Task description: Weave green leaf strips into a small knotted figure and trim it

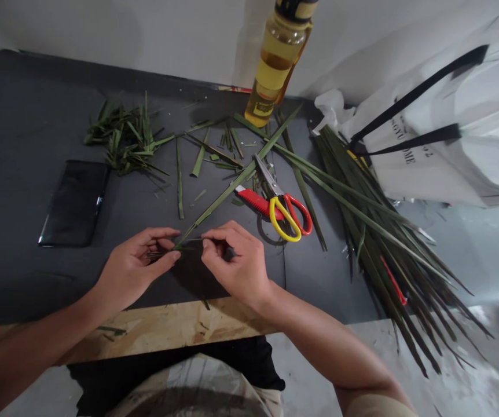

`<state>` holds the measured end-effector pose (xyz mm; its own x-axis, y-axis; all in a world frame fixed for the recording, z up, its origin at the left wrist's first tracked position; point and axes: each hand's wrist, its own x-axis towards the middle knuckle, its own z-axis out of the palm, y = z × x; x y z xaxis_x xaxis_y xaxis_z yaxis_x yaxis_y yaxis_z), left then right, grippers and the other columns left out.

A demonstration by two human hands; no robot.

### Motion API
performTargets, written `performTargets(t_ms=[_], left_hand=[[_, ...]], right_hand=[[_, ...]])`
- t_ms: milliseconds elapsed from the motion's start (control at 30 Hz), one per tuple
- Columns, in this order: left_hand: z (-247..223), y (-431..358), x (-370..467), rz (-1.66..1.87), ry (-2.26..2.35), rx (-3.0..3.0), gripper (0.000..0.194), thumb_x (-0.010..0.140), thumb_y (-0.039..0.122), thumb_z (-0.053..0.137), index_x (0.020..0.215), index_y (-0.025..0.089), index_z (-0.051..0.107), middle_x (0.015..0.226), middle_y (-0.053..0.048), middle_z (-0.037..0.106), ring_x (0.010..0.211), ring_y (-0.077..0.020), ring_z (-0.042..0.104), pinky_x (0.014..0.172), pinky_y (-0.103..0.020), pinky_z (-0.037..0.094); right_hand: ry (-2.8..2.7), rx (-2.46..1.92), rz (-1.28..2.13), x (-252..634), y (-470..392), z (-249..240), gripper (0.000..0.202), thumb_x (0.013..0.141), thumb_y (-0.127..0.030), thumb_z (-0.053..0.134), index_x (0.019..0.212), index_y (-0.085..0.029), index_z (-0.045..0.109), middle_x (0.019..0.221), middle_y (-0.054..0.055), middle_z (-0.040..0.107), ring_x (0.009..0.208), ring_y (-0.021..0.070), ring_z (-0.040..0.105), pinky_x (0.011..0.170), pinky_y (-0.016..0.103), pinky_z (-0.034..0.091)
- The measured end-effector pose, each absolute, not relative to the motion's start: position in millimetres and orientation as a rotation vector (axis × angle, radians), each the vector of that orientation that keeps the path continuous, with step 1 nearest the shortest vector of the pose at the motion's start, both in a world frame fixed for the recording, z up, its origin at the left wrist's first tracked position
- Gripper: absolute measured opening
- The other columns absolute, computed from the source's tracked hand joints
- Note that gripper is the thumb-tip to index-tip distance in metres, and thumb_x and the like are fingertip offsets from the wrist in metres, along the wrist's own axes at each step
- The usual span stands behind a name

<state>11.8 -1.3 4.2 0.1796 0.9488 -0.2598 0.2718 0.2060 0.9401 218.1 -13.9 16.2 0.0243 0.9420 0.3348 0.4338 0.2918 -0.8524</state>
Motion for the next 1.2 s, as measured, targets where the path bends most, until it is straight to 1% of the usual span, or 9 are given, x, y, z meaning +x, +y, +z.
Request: performTargets(t_ms=[167, 233, 400, 567, 633, 767, 933, 1100, 1200], left_hand=[[4.2, -1.5, 12.5, 0.735, 1.295, 1.348, 0.023, 0.083, 0.033, 0.075, 0.102, 0.023, 0.081, 0.092, -0.003, 0.08, 0.084, -0.0187, 0.076, 0.079, -0.029, 0.062], [4.5, -1.3, 12.5, 0.73, 1.276, 1.382, 0.021, 0.084, 0.033, 0.074, 0.101, 0.023, 0.083, 0.091, -0.003, 0.079, 0.083, -0.018, 0.076, 0.077, -0.027, 0.062], [5.0, -1.1, 11.4, 0.707, 1.22, 1.416, 0.019, 0.087, 0.031, 0.073, 0.101, 0.024, 0.083, 0.09, -0.002, 0.076, 0.082, -0.0165, 0.074, 0.077, -0.025, 0.061], [3.2, -2.1, 11.6, 0.724, 1.23, 1.345, 0.02, 0.086, 0.033, 0.075, 0.101, 0.022, 0.082, 0.094, -0.004, 0.079, 0.085, -0.0193, 0.075, 0.08, -0.03, 0.063], [2.6, -3.1, 12.3, 0.736, 1.256, 1.319, 0.024, 0.085, 0.033, 0.075, 0.106, 0.022, 0.08, 0.091, -0.004, 0.078, 0.084, -0.0186, 0.074, 0.079, -0.029, 0.063], [3.3, -4.4, 13.5, 0.751, 1.296, 1.312, 0.042, 0.084, 0.032, 0.075, 0.126, 0.022, 0.074, 0.084, 0.001, 0.072, 0.077, -0.0153, 0.071, 0.075, -0.027, 0.06], [2.7, -3.9, 11.9, 0.75, 1.279, 1.33, 0.062, 0.086, 0.032, 0.074, 0.146, 0.023, 0.063, 0.085, 0.002, 0.068, 0.079, -0.0142, 0.07, 0.079, -0.027, 0.059], [3.4, -2.1, 11.2, 0.676, 1.286, 1.334, 0.057, 0.087, 0.035, 0.073, 0.142, 0.022, 0.069, 0.088, 0.001, 0.069, 0.079, -0.014, 0.069, 0.077, -0.026, 0.057], [5.9, -0.5, 11.7, 0.636, 1.281, 1.341, 0.059, 0.086, 0.036, 0.072, 0.143, 0.021, 0.069, 0.087, 0.0, 0.069, 0.079, -0.0144, 0.068, 0.075, -0.026, 0.057]], right_hand=[[-1.606, -1.287, 0.621, 217.0, -15.3, 16.3, 0.017, 0.087, -0.009, 0.063, 0.084, -0.021, 0.074, 0.075, 0.0, 0.07, 0.059, 0.0106, 0.059, 0.055, 0.024, 0.051], [-1.628, -1.257, 0.59, 217.8, -14.4, 15.2, 0.017, 0.089, -0.009, 0.064, 0.087, -0.021, 0.075, 0.08, 0.002, 0.072, 0.064, 0.012, 0.063, 0.059, 0.025, 0.054], [-1.717, -1.231, 0.52, 221.9, -10.1, 9.6, 0.021, 0.097, -0.01, 0.06, 0.099, -0.022, 0.078, 0.096, 0.006, 0.074, 0.087, 0.0169, 0.072, 0.079, 0.032, 0.062], [-1.749, -1.217, 0.561, 226.4, -8.3, 8.3, 0.021, 0.101, -0.013, 0.061, 0.112, -0.022, 0.076, 0.104, 0.008, 0.077, 0.095, 0.0186, 0.074, 0.084, 0.033, 0.064], [-1.756, -1.217, 0.562, 227.6, -8.7, 9.2, 0.022, 0.102, -0.013, 0.061, 0.116, -0.022, 0.074, 0.107, 0.009, 0.077, 0.097, 0.0187, 0.074, 0.085, 0.033, 0.064], [-1.787, -1.212, 0.531, 228.1, -10.0, 11.5, 0.023, 0.102, -0.01, 0.059, 0.116, -0.022, 0.074, 0.106, 0.009, 0.077, 0.098, 0.0187, 0.075, 0.088, 0.033, 0.064], [-1.805, -1.21, 0.523, 227.4, -10.2, 10.9, 0.027, 0.102, -0.01, 0.059, 0.122, -0.024, 0.072, 0.104, 0.007, 0.079, 0.095, 0.0186, 0.077, 0.085, 0.032, 0.066], [-1.874, -1.105, 0.486, 231.8, -7.0, 8.5, 0.024, 0.103, -0.008, 0.059, 0.111, -0.022, 0.076, 0.103, 0.009, 0.08, 0.095, 0.0186, 0.078, 0.086, 0.032, 0.066], [-1.972, -1.042, 0.494, 237.7, -3.4, 8.6, 0.027, 0.103, -0.008, 0.057, 0.114, -0.021, 0.077, 0.107, 0.011, 0.08, 0.097, 0.0196, 0.078, 0.087, 0.034, 0.066]])
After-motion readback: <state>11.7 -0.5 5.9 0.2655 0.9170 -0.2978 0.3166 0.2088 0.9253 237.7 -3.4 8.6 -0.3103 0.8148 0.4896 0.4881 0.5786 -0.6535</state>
